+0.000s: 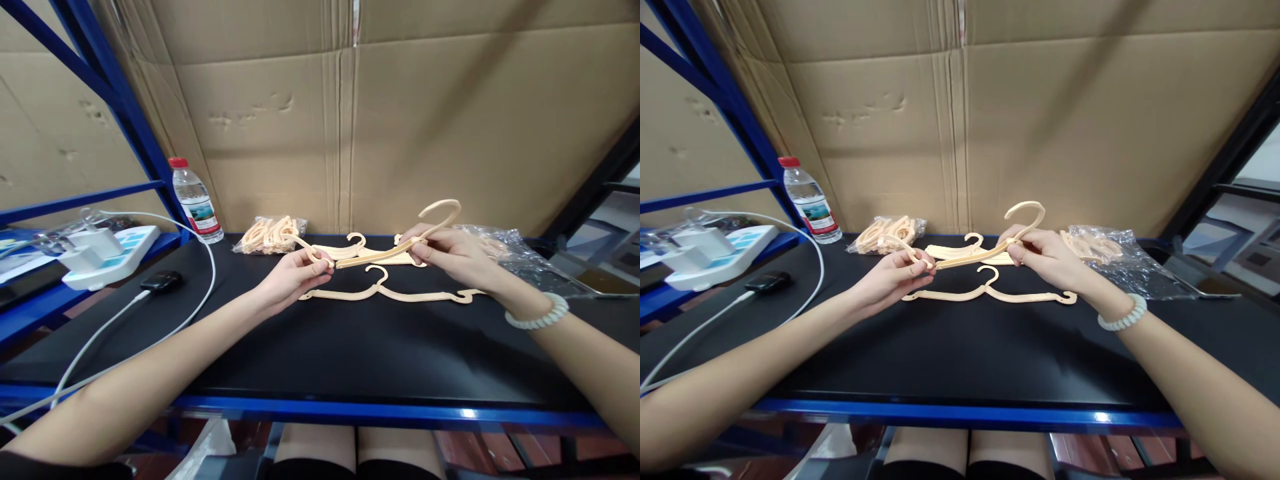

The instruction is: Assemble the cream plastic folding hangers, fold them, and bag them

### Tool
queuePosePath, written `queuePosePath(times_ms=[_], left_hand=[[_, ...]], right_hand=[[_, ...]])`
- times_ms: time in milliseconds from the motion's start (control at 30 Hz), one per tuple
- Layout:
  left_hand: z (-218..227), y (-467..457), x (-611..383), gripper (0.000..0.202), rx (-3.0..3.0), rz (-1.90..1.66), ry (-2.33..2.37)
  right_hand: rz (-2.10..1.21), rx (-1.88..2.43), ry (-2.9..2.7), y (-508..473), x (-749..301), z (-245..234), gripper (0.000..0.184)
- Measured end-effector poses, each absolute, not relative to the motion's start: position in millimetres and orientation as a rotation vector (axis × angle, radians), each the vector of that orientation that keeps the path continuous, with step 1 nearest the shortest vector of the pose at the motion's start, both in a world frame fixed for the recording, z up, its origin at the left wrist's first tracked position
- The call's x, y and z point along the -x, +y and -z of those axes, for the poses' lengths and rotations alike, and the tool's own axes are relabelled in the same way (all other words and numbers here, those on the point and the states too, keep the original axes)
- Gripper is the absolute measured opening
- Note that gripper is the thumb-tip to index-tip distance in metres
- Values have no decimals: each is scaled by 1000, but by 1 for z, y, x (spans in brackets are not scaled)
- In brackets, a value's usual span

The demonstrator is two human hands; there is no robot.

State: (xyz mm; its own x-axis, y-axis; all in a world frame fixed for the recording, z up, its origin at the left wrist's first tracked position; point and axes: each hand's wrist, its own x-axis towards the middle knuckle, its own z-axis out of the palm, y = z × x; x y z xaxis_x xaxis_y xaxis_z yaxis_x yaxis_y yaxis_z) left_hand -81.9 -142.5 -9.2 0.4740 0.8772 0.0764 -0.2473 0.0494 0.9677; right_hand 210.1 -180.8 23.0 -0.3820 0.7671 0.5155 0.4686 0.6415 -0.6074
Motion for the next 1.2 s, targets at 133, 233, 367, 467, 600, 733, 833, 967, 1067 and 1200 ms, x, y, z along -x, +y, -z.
queuePosePath(times_ms=[133,233,367,467,600,733,833,967,1067,1200], left_hand=[[8,-145,82,28,-1200,-868,565],[8,-146,82,26,-1177,-836,522],[8,-146,82,20,-1164,-829,503],[8,-147,81,17,-1146,-843,518],[7,-149,79,16,-1127,-892,551],[5,-151,77,17,-1122,-973,604],[4,-152,77,18,-1138,-1002,637],[4,-152,75,20,-1154,-1020,664],[5,-152,75,21,-1149,-1046,700],[7,-153,73,21,-1148,-1088,746]], right_hand=[[-441,916,-2059,-183,-207,-21,27],[-440,942,-2069,-184,-207,-20,24],[-429,955,-2073,-186,-206,-18,25],[-413,956,-2068,-187,-203,-19,24],[-369,952,-2040,-190,-197,-20,22],[-311,958,-2002,-196,-188,-22,23],[-269,956,-1986,-199,-182,-22,29],[-292,984,-1982,-200,-179,-21,33],[-312,993,-1980,-199,-178,-20,33],[-322,1049,-1969,-199,-178,-17,34]])
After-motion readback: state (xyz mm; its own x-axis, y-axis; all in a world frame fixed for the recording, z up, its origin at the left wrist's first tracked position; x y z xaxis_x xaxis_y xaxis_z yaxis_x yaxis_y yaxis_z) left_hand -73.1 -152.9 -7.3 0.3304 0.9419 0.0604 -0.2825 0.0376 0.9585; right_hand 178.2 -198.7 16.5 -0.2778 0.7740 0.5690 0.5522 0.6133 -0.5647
